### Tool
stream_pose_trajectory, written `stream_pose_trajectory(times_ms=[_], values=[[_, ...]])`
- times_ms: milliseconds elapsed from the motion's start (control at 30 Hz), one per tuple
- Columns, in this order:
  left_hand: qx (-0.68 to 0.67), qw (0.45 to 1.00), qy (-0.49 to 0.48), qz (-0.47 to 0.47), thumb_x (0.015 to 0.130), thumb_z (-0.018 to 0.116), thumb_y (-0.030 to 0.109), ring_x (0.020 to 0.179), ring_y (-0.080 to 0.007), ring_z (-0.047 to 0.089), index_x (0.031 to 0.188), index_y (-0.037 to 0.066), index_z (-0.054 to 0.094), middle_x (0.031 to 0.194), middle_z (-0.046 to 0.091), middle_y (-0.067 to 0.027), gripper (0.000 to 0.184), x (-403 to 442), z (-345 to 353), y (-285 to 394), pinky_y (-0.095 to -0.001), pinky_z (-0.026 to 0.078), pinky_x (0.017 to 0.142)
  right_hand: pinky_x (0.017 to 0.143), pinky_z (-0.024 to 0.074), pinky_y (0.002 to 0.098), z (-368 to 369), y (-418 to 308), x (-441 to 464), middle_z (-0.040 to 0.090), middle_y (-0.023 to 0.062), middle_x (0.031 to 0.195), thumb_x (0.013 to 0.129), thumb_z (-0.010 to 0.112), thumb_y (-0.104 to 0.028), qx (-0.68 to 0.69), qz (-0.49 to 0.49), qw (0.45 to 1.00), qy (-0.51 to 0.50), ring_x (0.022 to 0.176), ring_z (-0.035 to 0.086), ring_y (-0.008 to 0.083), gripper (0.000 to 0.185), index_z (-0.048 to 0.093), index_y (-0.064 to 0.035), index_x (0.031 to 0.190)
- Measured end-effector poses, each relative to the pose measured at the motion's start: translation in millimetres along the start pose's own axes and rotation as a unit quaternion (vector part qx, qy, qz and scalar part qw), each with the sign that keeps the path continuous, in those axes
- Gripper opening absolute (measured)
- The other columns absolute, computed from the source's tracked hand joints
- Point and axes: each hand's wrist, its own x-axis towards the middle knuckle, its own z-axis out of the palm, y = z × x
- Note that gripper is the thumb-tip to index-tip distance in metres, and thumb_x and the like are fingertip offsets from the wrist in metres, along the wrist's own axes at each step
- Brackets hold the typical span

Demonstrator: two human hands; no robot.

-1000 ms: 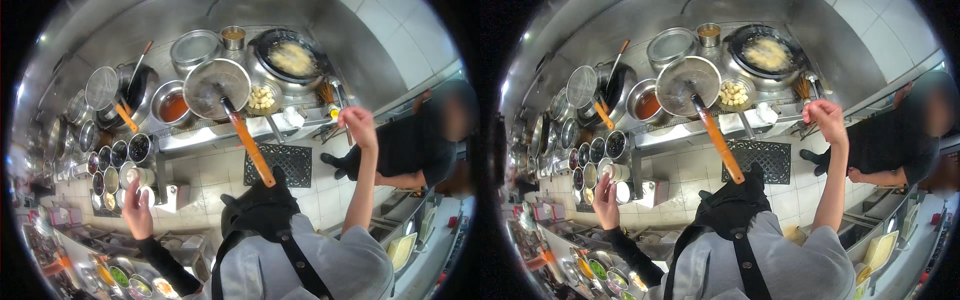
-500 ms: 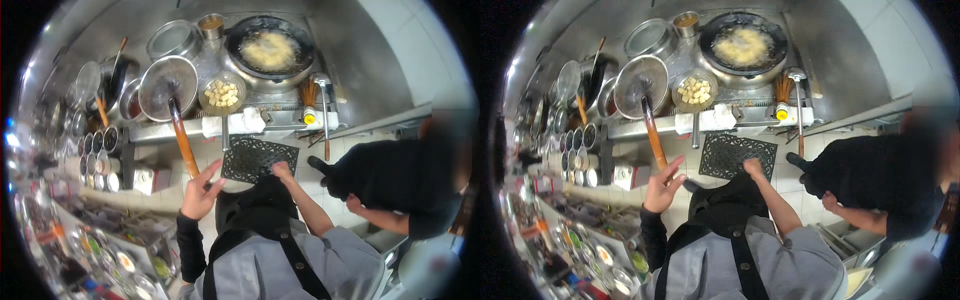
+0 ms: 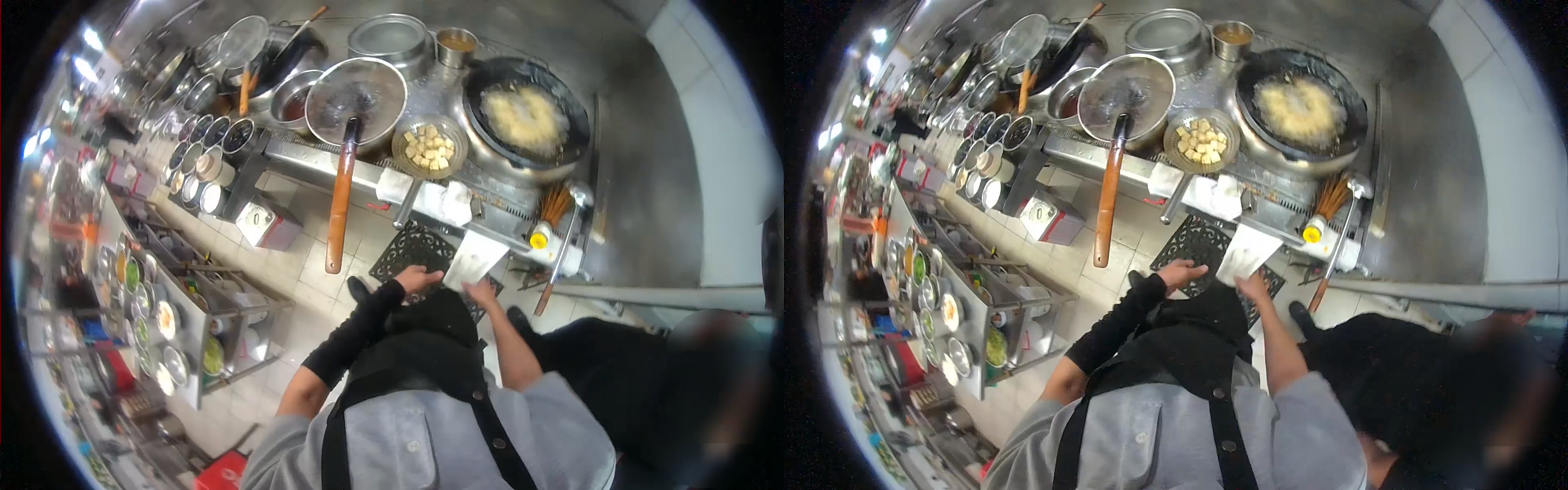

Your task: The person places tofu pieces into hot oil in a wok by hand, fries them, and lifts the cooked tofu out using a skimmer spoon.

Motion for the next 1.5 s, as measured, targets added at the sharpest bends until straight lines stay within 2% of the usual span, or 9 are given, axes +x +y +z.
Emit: stream_pose_trajectory(times_ms=[200, 267, 433, 600, 767, 933, 1033, 1200, 1500], values=[[-0.13, 0.979, -0.111, -0.115, 0.08, 0.08, 0.063, 0.142, -0.0499, 0.039, 0.149, -0.003, 0.047, 0.156, 0.037, -0.0332, 0.101, 40, 81, 38, -0.0738, 0.032, 0.108, 0.086, 0.0574, 0.0372, -49, -28, -37, 0.068, 0.0138, 0.121, 0.105, 0.056, -0.025, 0.682, 0.037, 0.73, 0.017, 0.1, 0.07, 0.0245, 0.037, 0.059, 0.0026, 0.129], [-0.138, 0.989, -0.058, -0.016, 0.076, 0.086, 0.055, 0.126, -0.0371, 0.059, 0.127, -0.003, 0.066, 0.133, 0.06, -0.0288, 0.08, 63, 113, 39, -0.05, 0.047, 0.101, 0.083, 0.0592, 0.0379, -45, -28, -31, 0.069, 0.0106, 0.111, 0.108, 0.048, -0.023, 0.783, 0.074, 0.617, 0.017, 0.095, 0.07, 0.0233, 0.029, 0.058, -0.0017, 0.124], [-0.032, 0.968, 0.247, 0.006, 0.079, 0.079, 0.04, 0.101, -0.0347, 0.074, 0.099, -0.008, 0.073, 0.1, 0.073, -0.0293, 0.052, 121, 138, 37, -0.0374, 0.058, 0.084, 0.088, 0.056, 0.0376, -57, -63, -46, 0.068, 0.0107, 0.116, 0.105, 0.048, -0.017, 0.751, 0.065, 0.654, -0.058, 0.106, 0.066, 0.0217, 0.028, 0.057, 0.0003, 0.125], [0.102, 0.973, 0.184, 0.092, 0.081, 0.075, 0.046, 0.119, -0.0448, 0.063, 0.123, -0.01, 0.063, 0.126, 0.063, -0.0343, 0.071, 143, 117, 26, -0.0466, 0.05, 0.103, 0.087, 0.0539, 0.0353, -86, -117, -107, 0.067, 0.0108, 0.122, 0.108, 0.053, -0.024, 0.481, 0.048, 0.875, 0.004, 0.109, 0.063, 0.0187, 0.036, 0.055, 0.0032, 0.132], [0.268, 0.86, 0.209, 0.379, 0.092, 0.067, 0.033, 0.145, -0.0457, 0.037, 0.149, -0.005, 0.043, 0.152, 0.041, -0.0327, 0.072, -89, -25, 84, -0.0457, 0.031, 0.12, 0.076, 0.0577, 0.0292, -114, -144, -155, 0.077, 0.013, 0.1, 0.103, 0.061, -0.016, 0.42, -0.034, 0.903, 0.08, 0.086, 0.073, 0.0176, 0.026, 0.076, 0.006, 0.107], [0.353, 0.709, 0.606, 0.072, 0.093, 0.067, 0.037, 0.128, -0.0426, 0.056, 0.13, -0.009, 0.057, 0.125, 0.063, -0.0316, 0.06, -123, -143, 10, -0.0465, 0.043, 0.109, 0.079, 0.0579, 0.031, -76, -234, -143, 0.074, 0.0118, 0.097, 0.095, 0.075, -0.023, 0.468, -0.121, 0.871, -0.086, 0.086, 0.072, 0.0181, 0.034, 0.07, 0.0027, 0.117], [0.026, 0.965, 0.222, 0.14, 0.099, 0.061, 0.048, 0.096, -0.0335, 0.074, 0.117, -0.007, 0.068, 0.092, 0.074, -0.0248, 0.058, -158, -162, 13, -0.0411, 0.056, 0.088, 0.08, 0.0576, 0.0333, -51, -321, -120, 0.07, 0.0104, 0.102, 0.094, 0.075, -0.031, 0.537, -0.06, 0.806, -0.243, 0.099, 0.069, 0.0195, 0.045, 0.062, -0.0005, 0.124], [0.277, 0.905, 0.051, 0.318, 0.098, 0.067, 0.021, 0.111, -0.0367, 0.067, 0.109, 0.003, 0.074, 0.107, 0.071, -0.0199, 0.023, -298, -142, 108, -0.0424, 0.054, 0.093, 0.047, 0.038, 0.0234, -54, -344, -98, 0.052, 0.0012, 0.079, 0.1, 0.064, -0.014, 0.669, -0.052, 0.639, -0.376, 0.057, 0.047, 0.0077, 0.029, 0.053, -0.0011, 0.123], [0.344, 0.528, 0.069, 0.773, 0.088, 0.063, 0.021, 0.137, -0.043, 0.05, 0.129, -0.001, 0.064, 0.143, 0.055, -0.0207, 0.047, -337, -32, 253, -0.0535, 0.045, 0.112, 0.052, 0.0384, 0.0205, -189, -323, -221, 0.053, 0.0044, 0.077, 0.095, 0.063, -0.006, 0.626, -0.071, 0.761, -0.154, 0.06, 0.047, 0.0074, 0.034, 0.054, 0.0018, 0.128]])
